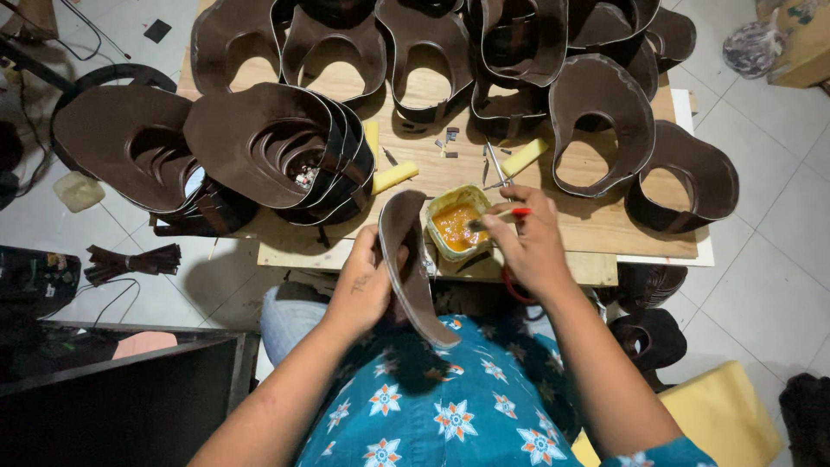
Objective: The person holds a curved shoe upper component in one hand and uses a brush to apply glue from a small container onto its edge, working around the rim. They set the finished piece on the table with a pile of similar components and pick up another piece to continue gluing.
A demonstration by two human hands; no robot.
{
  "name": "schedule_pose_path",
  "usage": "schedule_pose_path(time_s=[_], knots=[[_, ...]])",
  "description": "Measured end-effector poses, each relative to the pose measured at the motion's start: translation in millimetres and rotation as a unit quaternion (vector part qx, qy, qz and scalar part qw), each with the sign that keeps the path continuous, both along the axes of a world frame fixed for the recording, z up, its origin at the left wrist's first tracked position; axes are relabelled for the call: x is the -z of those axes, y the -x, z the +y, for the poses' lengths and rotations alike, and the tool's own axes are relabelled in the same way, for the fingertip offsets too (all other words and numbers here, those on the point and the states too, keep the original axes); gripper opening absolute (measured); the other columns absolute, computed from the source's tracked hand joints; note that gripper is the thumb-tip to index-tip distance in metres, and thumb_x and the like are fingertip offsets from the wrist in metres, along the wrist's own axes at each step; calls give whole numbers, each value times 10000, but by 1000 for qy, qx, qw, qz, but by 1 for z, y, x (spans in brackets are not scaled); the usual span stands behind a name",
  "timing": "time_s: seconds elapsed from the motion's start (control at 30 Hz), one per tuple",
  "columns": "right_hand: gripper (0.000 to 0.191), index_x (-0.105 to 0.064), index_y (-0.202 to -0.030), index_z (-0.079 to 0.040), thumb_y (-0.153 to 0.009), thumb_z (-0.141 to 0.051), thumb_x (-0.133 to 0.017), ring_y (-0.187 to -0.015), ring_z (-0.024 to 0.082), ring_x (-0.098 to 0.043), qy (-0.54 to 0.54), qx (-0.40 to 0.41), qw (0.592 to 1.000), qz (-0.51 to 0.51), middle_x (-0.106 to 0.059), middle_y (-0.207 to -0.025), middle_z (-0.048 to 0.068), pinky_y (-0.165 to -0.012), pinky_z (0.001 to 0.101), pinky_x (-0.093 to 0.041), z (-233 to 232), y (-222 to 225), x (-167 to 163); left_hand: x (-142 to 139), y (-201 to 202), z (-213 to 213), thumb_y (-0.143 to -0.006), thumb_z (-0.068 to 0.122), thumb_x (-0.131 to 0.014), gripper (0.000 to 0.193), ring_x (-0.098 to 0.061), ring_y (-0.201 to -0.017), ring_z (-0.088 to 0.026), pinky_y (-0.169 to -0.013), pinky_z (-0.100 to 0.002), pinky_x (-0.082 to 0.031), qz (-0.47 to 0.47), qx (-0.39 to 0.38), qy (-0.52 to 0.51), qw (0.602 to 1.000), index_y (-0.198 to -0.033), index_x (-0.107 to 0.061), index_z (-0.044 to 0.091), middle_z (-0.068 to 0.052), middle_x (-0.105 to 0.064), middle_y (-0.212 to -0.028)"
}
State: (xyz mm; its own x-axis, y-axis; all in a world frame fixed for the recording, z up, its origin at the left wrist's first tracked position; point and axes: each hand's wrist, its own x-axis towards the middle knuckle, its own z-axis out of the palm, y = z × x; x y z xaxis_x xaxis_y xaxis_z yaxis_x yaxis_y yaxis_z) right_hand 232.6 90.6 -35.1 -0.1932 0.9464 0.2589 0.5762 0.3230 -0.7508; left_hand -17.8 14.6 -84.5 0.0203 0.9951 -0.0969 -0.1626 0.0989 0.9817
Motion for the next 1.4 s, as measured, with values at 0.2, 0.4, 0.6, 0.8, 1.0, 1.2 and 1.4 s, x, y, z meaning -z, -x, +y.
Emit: schedule_pose_path(time_s=[0.2,0.4,0.6,0.8,1.0,1.2,1.4], knots=[[264,-776,-1063,-87,-856,-249,-797,-1349,399,-372,-68,-53,992,-91,-484,-1477,209,-1138,458,-309,21,19,31,-6,-12,3,-983,196,-608,412,-614,-1083,-142,-955,-299,-484,42,43,-30,998,-1359,-559,34,-65,-665,-1199],[588,-576,-1329,24,-875,-292,-776,-1358,373,-392,43,-54,997,-46,-496,-1433,187,-1165,441,-323,27,15,46,-33,-17,1,-953,232,-624,315,-659,-867,-167,-781,-340,-533,-16,51,113,992,-1166,-665,3,-82,-720,-963],[632,-427,-1418,-61,-922,-318,-722,-1320,313,-543,122,-15,971,206,-595,-1328,200,-1162,389,-390,19,14,42,-80,0,-29,-953,190,-635,377,-636,-1014,-262,-891,-379,-510,161,103,-88,978,-1275,-602,-4,-151,-664,-1115],[249,-716,-1176,-7,-1008,-186,-672,-1215,303,-596,-120,7,991,58,-609,-1303,201,-1027,375,-475,-15,-9,7,-96,10,-39,-954,147,-645,471,-613,-1160,-356,-1001,-418,-487,421,12,-350,837,-1384,-538,-12,-220,-607,-1268],[177,-677,-1058,-45,-999,-203,-622,-781,216,-762,249,40,939,235,-778,-890,91,-731,343,-600,-25,-6,-11,-73,2,-6,-932,115,-632,400,-607,-1158,-376,-1025,-431,-474,493,-47,-405,769,-1311,-568,3,-237,-637,-1264],[143,-672,-1014,-17,-937,-129,-716,-802,147,-698,189,-36,957,218,-733,-885,67,-723,293,-564,-44,16,-17,-34,-19,12,-976,39,-597,261,-654,-995,-191,-888,-297,-535,145,-41,-129,980,-1236,-606,15,-111,-694,-1073],[126,-682,-1008,-26,-927,-109,-729,-792,128,-694,80,-80,986,121,-729,-884,49,-722,274,-551,-46,21,-28,-16,-20,9,-1020,42,-572,198,-601,-918,-113,-821,-268,-528,85,-46,-95,991,-1213,-609,18,-60,-660,-1003]])
